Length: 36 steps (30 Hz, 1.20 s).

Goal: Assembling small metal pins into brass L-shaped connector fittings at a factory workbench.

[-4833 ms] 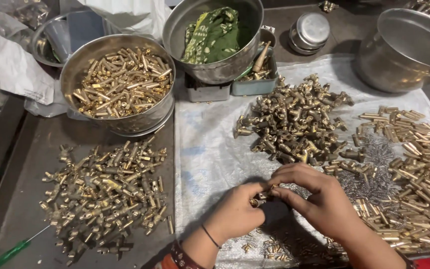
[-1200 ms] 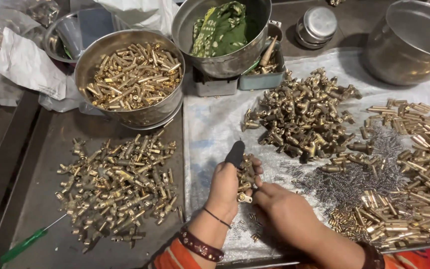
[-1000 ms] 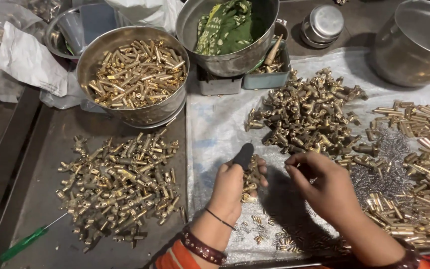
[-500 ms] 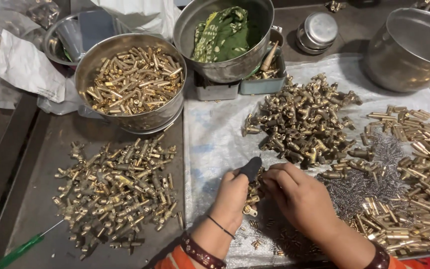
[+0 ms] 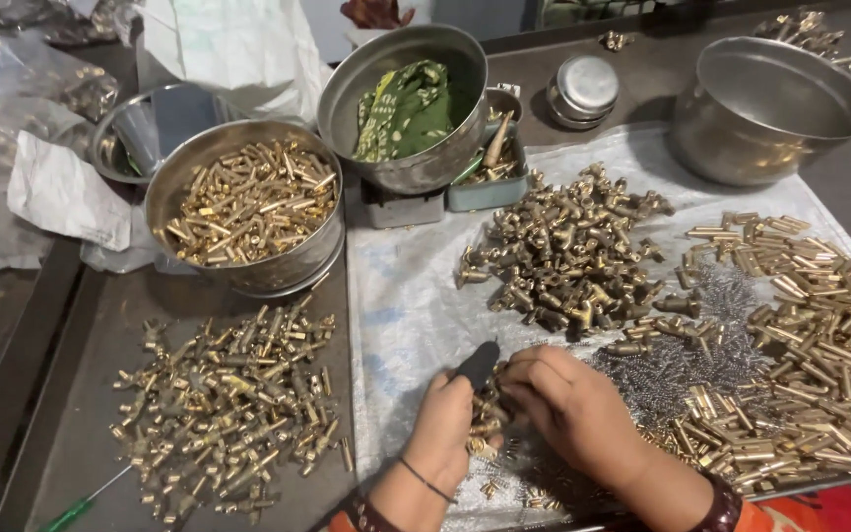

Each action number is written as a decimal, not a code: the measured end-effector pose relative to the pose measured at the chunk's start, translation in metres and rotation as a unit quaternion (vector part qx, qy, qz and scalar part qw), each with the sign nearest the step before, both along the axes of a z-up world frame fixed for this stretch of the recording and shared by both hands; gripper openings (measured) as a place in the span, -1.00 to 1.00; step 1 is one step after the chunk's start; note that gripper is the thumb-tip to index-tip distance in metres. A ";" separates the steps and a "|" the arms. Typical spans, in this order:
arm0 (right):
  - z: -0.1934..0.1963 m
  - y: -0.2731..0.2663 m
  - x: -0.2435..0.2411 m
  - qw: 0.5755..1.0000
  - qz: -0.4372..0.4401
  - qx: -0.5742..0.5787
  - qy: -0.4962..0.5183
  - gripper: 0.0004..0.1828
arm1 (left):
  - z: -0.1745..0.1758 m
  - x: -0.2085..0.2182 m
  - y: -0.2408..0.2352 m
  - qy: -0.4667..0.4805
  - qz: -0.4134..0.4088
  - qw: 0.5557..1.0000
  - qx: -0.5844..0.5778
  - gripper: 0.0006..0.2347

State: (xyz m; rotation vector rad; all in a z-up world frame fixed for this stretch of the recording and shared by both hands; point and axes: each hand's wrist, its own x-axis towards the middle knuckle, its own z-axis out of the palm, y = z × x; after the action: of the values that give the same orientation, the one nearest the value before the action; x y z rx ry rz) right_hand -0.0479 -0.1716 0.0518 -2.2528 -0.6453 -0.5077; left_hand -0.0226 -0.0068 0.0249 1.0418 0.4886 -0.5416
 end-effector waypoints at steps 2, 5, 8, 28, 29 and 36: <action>0.005 0.002 -0.005 0.999 -0.004 0.005 0.040 -0.84 | -0.021 -0.004 0.004 -0.035 -0.014 0.999 -0.009 -0.84; -0.003 -0.003 -0.010 0.989 0.017 0.022 0.146 -0.86 | -0.039 -0.017 0.017 -0.086 -0.053 0.995 0.013 -0.80; -0.009 -0.025 0.000 0.980 0.015 0.031 0.197 -0.86 | -0.042 -0.011 0.047 -0.115 -0.073 0.987 0.089 -0.73; 0.035 -0.053 -0.021 0.985 -0.132 -0.106 0.017 -0.68 | 0.009 -0.043 -0.002 -0.204 -0.178 0.960 0.075 -0.46; 0.030 -0.051 -0.019 0.990 -0.107 -0.081 0.041 -0.69 | -0.006 -0.042 -0.010 -0.220 -0.178 0.953 0.111 -0.53; -0.031 -0.032 -0.025 0.964 -0.072 -0.227 0.121 -0.66 | -0.053 -0.056 0.008 -0.328 -0.088 0.936 0.096 -0.66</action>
State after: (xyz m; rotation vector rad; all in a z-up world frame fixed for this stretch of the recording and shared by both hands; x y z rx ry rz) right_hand -0.0730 -0.2032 0.0205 -2.7542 -0.5113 -0.1518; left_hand -0.0784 0.0011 -0.0286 1.3839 -0.1499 -0.2735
